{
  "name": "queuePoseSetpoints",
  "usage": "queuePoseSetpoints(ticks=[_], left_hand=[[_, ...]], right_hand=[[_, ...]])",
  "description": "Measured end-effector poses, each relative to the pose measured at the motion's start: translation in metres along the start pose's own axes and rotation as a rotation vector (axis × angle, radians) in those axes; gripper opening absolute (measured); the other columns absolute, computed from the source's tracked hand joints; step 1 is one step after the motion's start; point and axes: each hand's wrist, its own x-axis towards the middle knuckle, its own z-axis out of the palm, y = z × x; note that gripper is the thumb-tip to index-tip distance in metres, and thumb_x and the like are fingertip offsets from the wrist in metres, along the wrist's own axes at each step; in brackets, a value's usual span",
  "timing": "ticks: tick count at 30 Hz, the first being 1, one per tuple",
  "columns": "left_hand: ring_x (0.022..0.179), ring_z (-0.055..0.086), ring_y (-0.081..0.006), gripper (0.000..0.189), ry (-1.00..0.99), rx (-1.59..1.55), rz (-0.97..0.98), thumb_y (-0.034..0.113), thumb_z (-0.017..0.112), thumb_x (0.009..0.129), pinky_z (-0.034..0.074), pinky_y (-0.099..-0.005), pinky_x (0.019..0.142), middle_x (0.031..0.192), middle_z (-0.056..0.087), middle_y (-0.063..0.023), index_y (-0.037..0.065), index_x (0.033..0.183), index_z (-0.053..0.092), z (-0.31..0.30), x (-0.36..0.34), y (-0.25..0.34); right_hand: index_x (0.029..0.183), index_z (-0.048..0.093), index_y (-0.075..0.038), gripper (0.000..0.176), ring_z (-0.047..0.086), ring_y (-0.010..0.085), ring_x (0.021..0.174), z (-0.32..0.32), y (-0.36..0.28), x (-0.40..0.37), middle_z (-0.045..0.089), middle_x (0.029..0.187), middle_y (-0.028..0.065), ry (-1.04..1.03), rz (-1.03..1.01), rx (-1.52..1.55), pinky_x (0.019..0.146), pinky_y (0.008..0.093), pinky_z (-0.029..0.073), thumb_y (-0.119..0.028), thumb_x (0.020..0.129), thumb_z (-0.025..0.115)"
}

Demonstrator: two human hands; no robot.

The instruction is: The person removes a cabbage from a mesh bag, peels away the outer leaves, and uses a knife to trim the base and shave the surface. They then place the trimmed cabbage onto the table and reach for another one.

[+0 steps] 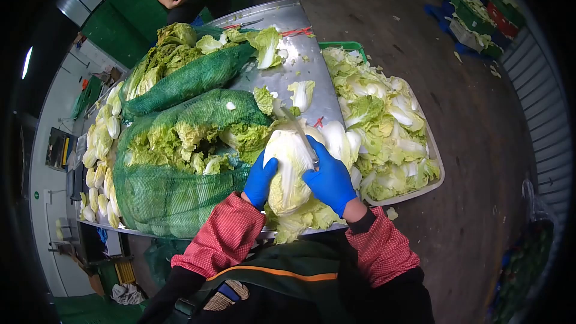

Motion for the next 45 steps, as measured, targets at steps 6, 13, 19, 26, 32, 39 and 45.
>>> queuePoseSetpoints(ticks=[6,13,19,26,32,39,45], left_hand=[[0.122,0.051,-0.0351,0.080,-0.003,-0.814,-0.528,0.064,0.042,0.091,0.042,-0.0465,0.103,0.137,0.047,-0.0233,0.004,0.143,0.035,0.017,-0.018,0.041],[0.122,0.050,-0.0378,0.084,0.065,-1.008,-0.364,0.071,0.035,0.089,0.041,-0.0517,0.103,0.139,0.047,-0.0188,0.007,0.143,0.036,0.006,0.009,0.032],[0.117,0.054,-0.0354,0.078,0.163,-0.999,-0.222,0.070,0.036,0.090,0.043,-0.0510,0.101,0.133,0.052,-0.0162,0.012,0.141,0.041,0.002,0.022,0.027],[0.121,0.051,-0.0355,0.082,-0.192,-1.073,-0.285,0.071,0.035,0.089,0.041,-0.0494,0.103,0.140,0.045,-0.0180,0.011,0.145,0.035,0.007,0.006,0.034],[0.119,0.054,-0.0308,0.077,0.013,-0.627,-0.430,0.062,0.043,0.092,0.045,-0.0444,0.101,0.136,0.050,-0.0171,0.004,0.143,0.035,-0.005,0.002,0.014],[0.109,0.058,-0.0224,0.059,0.142,-0.258,-0.130,0.030,0.062,0.091,0.047,-0.0344,0.094,0.122,0.057,-0.0151,-0.003,0.135,0.041,0.004,-0.006,0.012],[0.115,0.055,-0.0259,0.064,0.056,-0.356,-0.288,0.042,0.054,0.095,0.045,-0.0385,0.099,0.130,0.053,-0.0163,-0.002,0.139,0.038,-0.003,-0.009,0.003]], right_hand=[[0.137,0.043,-0.007,0.060,0.061,0.0128,0.054,-0.041,0.022,0.015,0.067,0.085,0.0103,-0.173,0.126,0.393,0.039,0.0237,0.047,-0.004,0.079,0.054],[0.141,0.040,-0.011,0.078,0.066,0.0321,0.080,-0.023,-0.019,0.000,0.064,0.108,0.0128,0.180,-0.335,-0.315,0.071,0.0407,0.052,-0.043,0.077,0.073],[0.095,0.057,-0.008,0.030,0.063,0.0228,0.072,-0.004,-0.033,-0.028,0.062,0.082,0.0067,-0.152,-0.196,-0.131,0.067,0.0340,0.050,-0.031,0.082,0.072],[0.127,0.056,-0.011,0.049,0.056,0.0080,0.065,-0.016,-0.023,0.004,0.059,0.083,0.0018,-0.127,0.024,0.363,0.047,0.0213,0.045,-0.034,0.086,0.071],[0.127,0.055,-0.002,0.061,0.060,0.0115,0.060,-0.006,-0.012,0.008,0.060,0.084,0.0056,-0.171,0.063,0.183,0.045,0.0260,0.051,-0.038,0.081,0.073],[0.135,0.047,-0.007,0.061,0.064,0.0183,0.064,-0.004,-0.014,0.006,0.064,0.083,0.0111,-0.193,-0.012,0.028,0.054,0.0315,0.053,-0.025,0.081,0.068],[0.134,0.048,-0.010,0.058,0.062,0.0203,0.062,0.000,0.006,0.008,0.061,0.076,0.0120,-0.016,-0.077,-0.123,0.064,0.0354,0.053,-0.014,0.077,0.061]])
